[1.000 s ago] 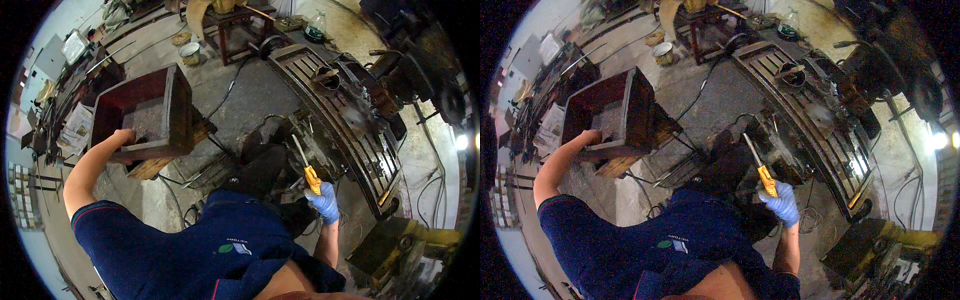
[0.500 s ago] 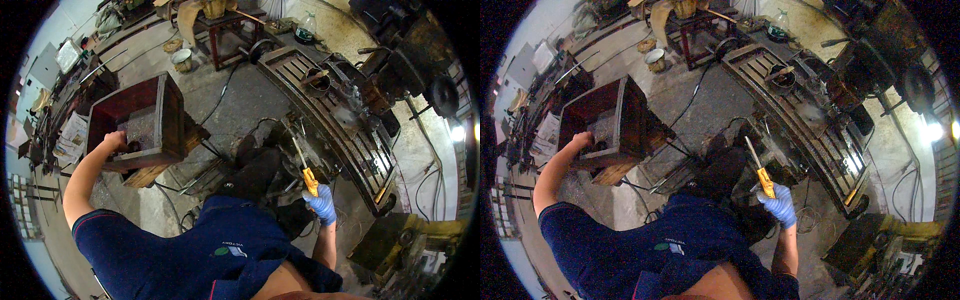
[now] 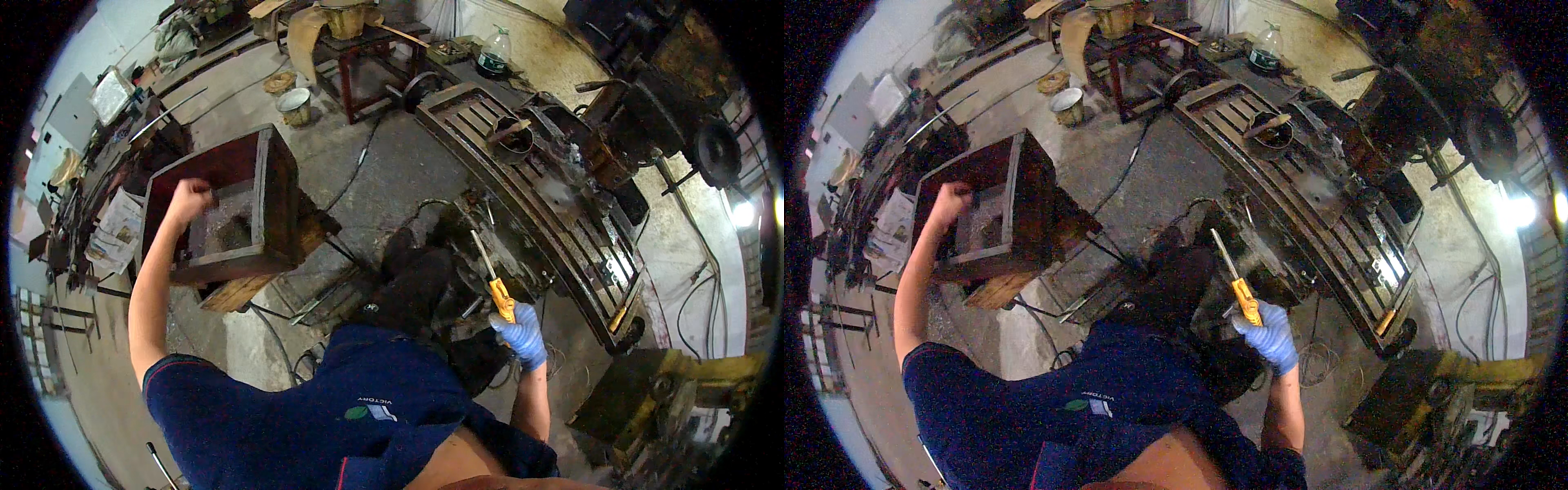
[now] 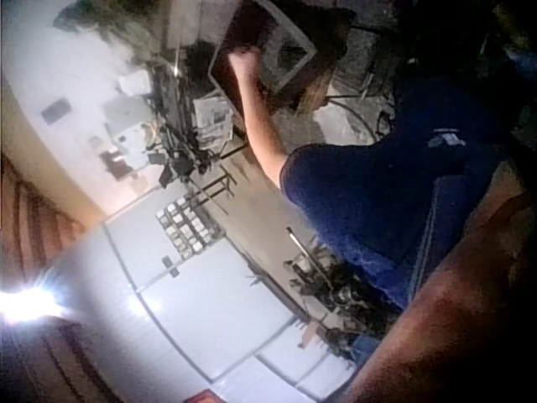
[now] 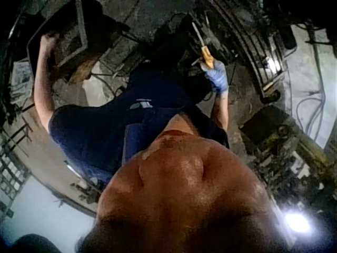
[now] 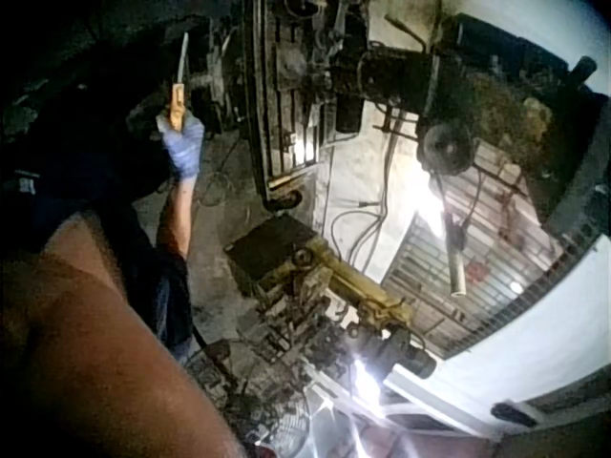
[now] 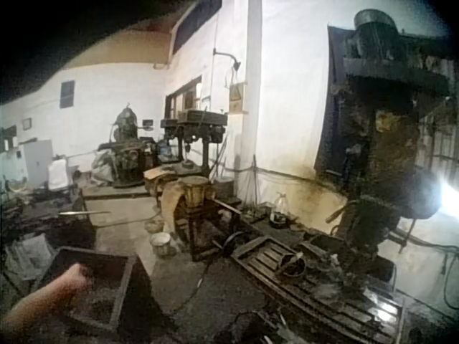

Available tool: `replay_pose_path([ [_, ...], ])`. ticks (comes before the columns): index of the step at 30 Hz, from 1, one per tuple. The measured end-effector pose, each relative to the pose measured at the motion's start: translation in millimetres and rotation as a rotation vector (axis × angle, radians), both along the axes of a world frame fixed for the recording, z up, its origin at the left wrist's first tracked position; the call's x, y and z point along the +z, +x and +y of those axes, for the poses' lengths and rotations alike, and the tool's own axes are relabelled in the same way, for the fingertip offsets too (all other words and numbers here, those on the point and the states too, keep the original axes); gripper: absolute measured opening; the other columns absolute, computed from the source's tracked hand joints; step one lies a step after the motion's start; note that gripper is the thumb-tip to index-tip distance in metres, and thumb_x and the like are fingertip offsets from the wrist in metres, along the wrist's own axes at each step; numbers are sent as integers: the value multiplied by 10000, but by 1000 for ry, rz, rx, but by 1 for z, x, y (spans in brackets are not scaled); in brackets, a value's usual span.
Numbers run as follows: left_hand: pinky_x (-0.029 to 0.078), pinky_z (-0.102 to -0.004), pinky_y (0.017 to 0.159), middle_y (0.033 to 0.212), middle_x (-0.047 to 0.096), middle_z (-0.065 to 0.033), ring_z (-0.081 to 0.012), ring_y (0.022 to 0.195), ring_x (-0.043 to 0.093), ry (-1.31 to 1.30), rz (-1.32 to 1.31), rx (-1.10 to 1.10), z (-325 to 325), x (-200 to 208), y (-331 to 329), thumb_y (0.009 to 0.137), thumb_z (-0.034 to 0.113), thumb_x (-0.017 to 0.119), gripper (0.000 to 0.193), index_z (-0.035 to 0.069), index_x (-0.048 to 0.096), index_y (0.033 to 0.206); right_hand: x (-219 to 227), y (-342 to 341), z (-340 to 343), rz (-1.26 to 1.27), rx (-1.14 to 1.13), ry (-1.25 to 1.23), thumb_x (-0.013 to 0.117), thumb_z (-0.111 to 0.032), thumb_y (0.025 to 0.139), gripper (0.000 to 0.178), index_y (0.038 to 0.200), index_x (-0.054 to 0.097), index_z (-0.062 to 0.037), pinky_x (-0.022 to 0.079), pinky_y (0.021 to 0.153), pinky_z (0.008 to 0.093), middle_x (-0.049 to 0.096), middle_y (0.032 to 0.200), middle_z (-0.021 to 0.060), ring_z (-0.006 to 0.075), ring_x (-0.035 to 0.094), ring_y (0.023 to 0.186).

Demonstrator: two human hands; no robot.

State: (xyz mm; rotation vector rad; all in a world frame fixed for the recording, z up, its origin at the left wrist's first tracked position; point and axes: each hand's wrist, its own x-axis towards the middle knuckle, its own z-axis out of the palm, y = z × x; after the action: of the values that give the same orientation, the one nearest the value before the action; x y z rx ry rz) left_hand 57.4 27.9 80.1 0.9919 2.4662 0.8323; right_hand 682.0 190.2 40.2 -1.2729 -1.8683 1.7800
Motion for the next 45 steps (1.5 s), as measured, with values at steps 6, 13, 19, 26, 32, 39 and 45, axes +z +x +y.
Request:
replay_pose_path([
  [6,434,-252,606,830,577,-8,-84,710,527,685,-628,-230,110,83,109,833,189,489,237,31,613,959,45,-42,7,-165,185,421,662,-368,706,402,907,603,-25,442,549,334,562,617,130,199,588,583],
  [13,441,-273,490,761,543,7,-97,642,523,281,-926,-689,244,56,257,791,169,492,146,69,561,871,93,-53,20,-270,37,457,624,-455,710,439,807,634,-28,445,573,383,590,676,191,343,577,624],
  [19,458,-260,468,656,525,-8,-100,540,517,158,-945,-858,295,6,311,795,182,544,140,48,551,836,55,-16,31,-371,-24,646,656,-417,713,422,745,614,1,409,515,354,508,557,184,225,475,472],
  [26,514,-319,521,652,533,-6,-108,469,479,103,-1255,-851,336,-10,388,847,172,530,188,29,581,957,45,59,46,-201,-326,335,650,-387,736,398,888,612,-22,418,541,306,533,597,69,109,478,567],
  [32,536,-360,529,658,518,-31,-119,453,476,163,-1362,-858,366,-26,444,848,159,535,184,-3,554,933,80,83,67,32,-553,501,670,-325,736,358,879,596,-5,401,559,278,535,660,-8,83,443,618],
  [39,508,-379,690,807,600,-136,-294,720,607,287,300,-1399,430,-22,483,743,144,617,155,12,603,823,58,84,95,-153,-481,666,674,-340,726,420,959,602,2,432,551,309,557,615,78,110,503,586],
  [45,465,-419,727,831,575,-149,-339,837,565,244,651,-1560,458,-36,513,611,56,620,188,74,623,798,1,77,103,9,-637,530,697,-304,722,427,1047,609,-42,453,618,273,633,765,57,88,542,671],
])
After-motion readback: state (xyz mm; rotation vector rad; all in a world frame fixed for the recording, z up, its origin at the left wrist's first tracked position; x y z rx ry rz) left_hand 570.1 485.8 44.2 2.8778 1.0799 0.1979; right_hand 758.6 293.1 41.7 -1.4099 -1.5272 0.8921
